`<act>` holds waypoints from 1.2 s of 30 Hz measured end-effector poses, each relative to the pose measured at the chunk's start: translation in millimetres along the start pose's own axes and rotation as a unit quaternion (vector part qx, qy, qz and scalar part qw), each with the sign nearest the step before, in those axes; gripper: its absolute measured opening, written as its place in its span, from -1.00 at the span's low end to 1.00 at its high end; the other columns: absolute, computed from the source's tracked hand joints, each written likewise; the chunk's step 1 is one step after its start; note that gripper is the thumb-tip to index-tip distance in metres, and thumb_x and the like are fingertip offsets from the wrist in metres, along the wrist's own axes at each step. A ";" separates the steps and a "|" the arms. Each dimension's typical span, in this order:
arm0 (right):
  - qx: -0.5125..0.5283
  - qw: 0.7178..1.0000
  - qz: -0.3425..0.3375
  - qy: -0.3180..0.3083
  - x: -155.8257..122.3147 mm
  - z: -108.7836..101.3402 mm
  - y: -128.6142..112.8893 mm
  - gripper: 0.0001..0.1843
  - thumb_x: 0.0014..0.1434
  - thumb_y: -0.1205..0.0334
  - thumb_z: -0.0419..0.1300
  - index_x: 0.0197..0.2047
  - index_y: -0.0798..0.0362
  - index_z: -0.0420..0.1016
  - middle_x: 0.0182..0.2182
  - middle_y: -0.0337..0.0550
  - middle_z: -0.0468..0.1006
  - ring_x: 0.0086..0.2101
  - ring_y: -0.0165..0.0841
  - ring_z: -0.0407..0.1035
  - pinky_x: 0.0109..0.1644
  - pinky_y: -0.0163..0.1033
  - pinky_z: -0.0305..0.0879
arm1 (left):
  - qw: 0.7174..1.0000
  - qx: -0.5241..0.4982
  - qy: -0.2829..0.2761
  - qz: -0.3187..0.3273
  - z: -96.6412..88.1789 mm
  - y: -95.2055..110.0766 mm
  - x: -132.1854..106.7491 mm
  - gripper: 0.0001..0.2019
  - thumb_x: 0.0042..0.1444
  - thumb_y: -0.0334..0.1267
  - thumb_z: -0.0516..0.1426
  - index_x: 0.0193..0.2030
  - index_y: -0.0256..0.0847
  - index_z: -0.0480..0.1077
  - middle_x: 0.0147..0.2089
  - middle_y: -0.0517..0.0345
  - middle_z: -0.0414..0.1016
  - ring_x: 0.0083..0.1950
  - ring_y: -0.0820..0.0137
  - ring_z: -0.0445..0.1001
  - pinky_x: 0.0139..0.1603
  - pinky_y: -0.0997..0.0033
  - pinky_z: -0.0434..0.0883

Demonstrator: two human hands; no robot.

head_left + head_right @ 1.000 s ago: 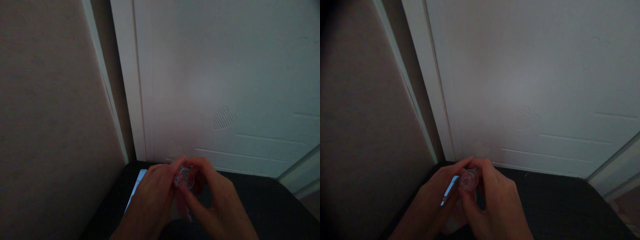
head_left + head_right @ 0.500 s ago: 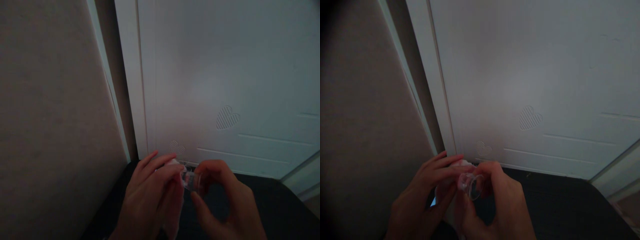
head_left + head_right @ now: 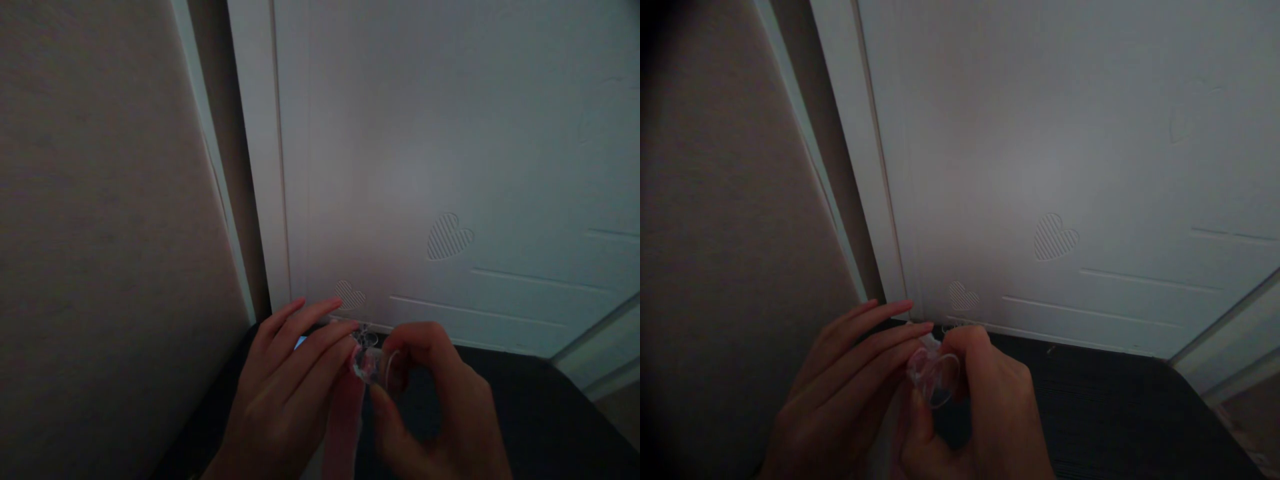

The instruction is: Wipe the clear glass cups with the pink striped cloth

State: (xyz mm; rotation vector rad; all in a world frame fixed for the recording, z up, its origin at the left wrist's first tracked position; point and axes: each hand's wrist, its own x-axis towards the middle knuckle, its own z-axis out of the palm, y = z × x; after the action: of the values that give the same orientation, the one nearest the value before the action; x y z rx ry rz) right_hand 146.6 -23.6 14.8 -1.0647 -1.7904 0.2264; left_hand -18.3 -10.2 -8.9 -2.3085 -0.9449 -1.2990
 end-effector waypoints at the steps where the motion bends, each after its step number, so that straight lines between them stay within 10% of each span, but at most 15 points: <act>1: -0.001 1.000 -0.009 -0.005 0.9 -0.4 0.9 -0.84 0.02 0.33 0.13 -0.31 -0.07 0.25 -0.61 -0.43 0.37 -0.62 -0.46 0.33 -0.53 -0.36 0.24 | 1.000 -0.003 -0.012 -0.003 1.6 -0.6 0.5 -0.81 0.19 -0.52 0.12 -0.09 -0.27 0.43 -0.03 0.06 0.61 0.22 0.23 0.34 0.30 0.03 0.18; 16: 0.075 0.990 -0.024 -0.117 4.3 -8.4 9.7 -0.52 0.04 0.46 0.28 -0.01 -0.15 0.36 -0.36 -0.39 0.55 -0.41 -0.45 0.46 -0.32 -0.41 0.38 | 0.993 -0.029 -0.089 -0.071 -2.6 -12.6 3.7 -0.88 0.24 -0.42 0.07 -0.23 -0.12 0.40 -0.20 0.21 0.58 0.10 0.27 0.44 0.24 0.06 0.25; 22: 0.019 0.993 -0.020 -0.111 2.4 -1.2 7.6 -0.84 0.09 0.34 0.28 -0.26 -0.03 0.39 -0.40 -0.34 0.54 -0.44 -0.44 0.43 -0.38 -0.37 0.29 | 0.994 -0.039 -0.084 -0.064 -1.0 -12.9 3.2 -0.86 0.22 -0.45 0.08 -0.23 -0.12 0.38 -0.22 0.20 0.57 0.09 0.26 0.43 0.22 0.02 0.25; 27: -0.064 0.994 0.053 -0.075 5.2 5.5 10.4 -0.66 0.09 0.16 0.25 -0.53 -0.02 0.14 -0.66 -0.42 0.25 -0.64 -0.48 0.20 -0.55 -0.36 0.06 | 0.996 -0.029 -0.054 -0.059 -0.6 -9.3 3.2 -0.86 0.18 -0.47 0.12 -0.20 -0.16 0.39 -0.19 0.18 0.58 0.07 0.28 0.43 0.28 0.03 0.19; 36: 0.079 0.985 0.059 -0.144 4.5 3.3 15.8 -0.82 0.05 0.29 0.28 -0.30 -0.03 0.34 -0.50 -0.37 0.48 -0.51 -0.44 0.40 -0.47 -0.41 0.25 | 0.995 -0.045 -0.065 -0.059 -1.3 -9.3 3.6 -0.83 0.19 -0.48 0.10 -0.18 -0.15 0.44 -0.20 0.18 0.60 0.07 0.30 0.44 0.27 0.10 0.20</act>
State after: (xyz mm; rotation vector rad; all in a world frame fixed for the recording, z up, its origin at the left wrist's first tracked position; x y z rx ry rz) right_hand 152.3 -9.8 7.0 -1.0655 -1.9294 0.6114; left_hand -24.1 -2.8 -5.6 -2.4642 -1.1009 -1.2730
